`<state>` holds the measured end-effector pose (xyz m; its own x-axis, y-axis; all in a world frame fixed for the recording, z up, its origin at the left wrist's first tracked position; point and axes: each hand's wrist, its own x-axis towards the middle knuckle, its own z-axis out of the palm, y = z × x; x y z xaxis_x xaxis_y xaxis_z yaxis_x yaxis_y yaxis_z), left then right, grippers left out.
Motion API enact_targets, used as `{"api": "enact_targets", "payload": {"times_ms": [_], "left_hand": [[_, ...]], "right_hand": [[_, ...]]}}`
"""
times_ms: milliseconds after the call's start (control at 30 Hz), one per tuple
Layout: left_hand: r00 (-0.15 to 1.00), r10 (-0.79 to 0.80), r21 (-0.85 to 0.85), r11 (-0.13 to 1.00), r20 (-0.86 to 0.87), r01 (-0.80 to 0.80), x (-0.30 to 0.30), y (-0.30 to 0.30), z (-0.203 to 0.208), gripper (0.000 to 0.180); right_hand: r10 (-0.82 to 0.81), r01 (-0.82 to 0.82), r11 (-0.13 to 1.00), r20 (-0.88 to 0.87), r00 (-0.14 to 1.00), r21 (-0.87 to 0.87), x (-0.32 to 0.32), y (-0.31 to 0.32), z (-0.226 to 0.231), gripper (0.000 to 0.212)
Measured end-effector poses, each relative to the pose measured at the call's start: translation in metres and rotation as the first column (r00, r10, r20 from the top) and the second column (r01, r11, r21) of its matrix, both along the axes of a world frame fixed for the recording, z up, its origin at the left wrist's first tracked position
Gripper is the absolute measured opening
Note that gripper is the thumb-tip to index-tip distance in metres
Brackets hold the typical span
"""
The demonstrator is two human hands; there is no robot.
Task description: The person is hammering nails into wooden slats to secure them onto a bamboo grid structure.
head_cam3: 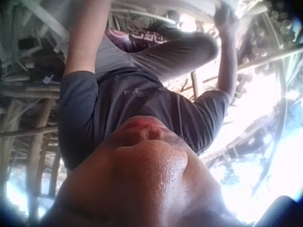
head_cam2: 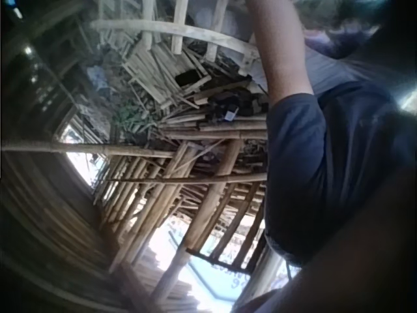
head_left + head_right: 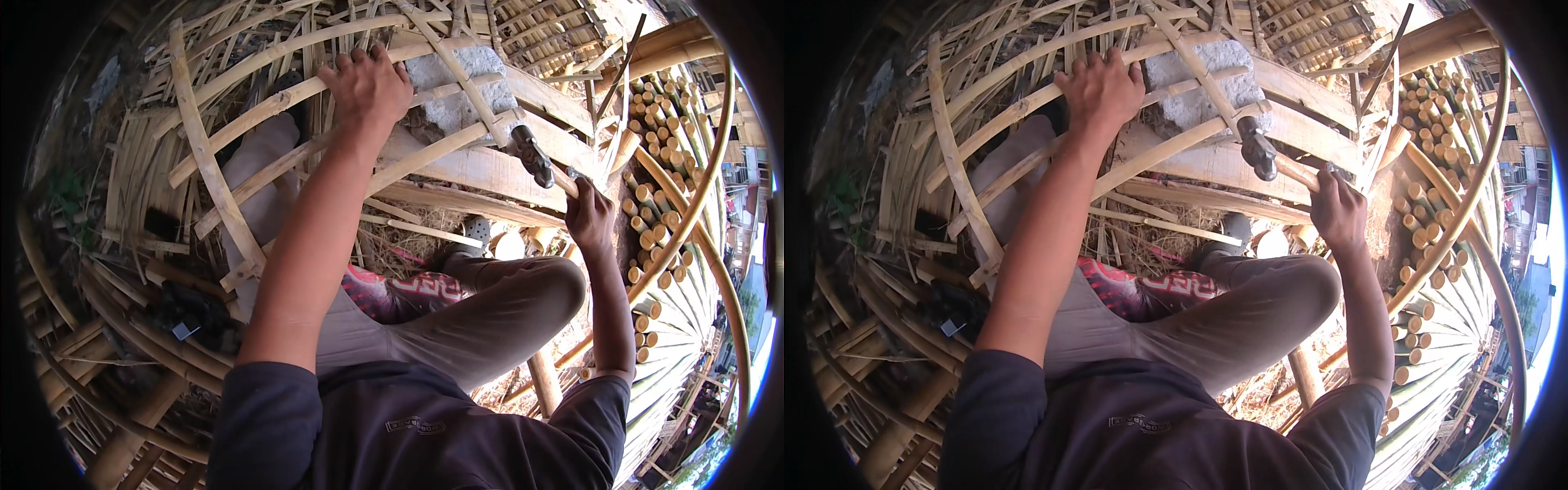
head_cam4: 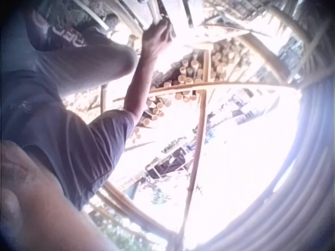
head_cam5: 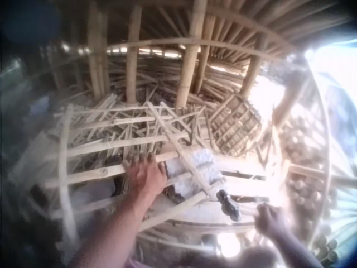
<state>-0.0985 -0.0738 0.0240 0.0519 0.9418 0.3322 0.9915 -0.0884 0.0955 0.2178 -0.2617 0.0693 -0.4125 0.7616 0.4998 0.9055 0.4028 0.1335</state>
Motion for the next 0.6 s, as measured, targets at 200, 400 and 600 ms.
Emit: {"api": "enact_targets", "payload": {"times_ms": [200,400,600], "left_hand": [[1.0,0.004,0.024,1.0,-0.006,-0.003,0.002,0.003,-0.006,0.041],[1.0,-0.004,0.023,1.0,-0.008,0.004,0.0,0.002,-0.006,0.04],[1.0,-0.007,-0.024,1.0,0.022,0.008,0.0,0.003,-0.002,0.042]], "right_hand": [[-0.162,0.157,0.964,-0.005,0.987,-0.215,-0.009,0.013,-0.004,0.017],[-0.293,0.229,0.93,-0.203,0.934,-0.286,-0.011,0.009,0.002,0.012],[-0.262,0.185,0.922,-0.198,0.945,-0.34,-0.015,0.006,0.0,0.015]]}}
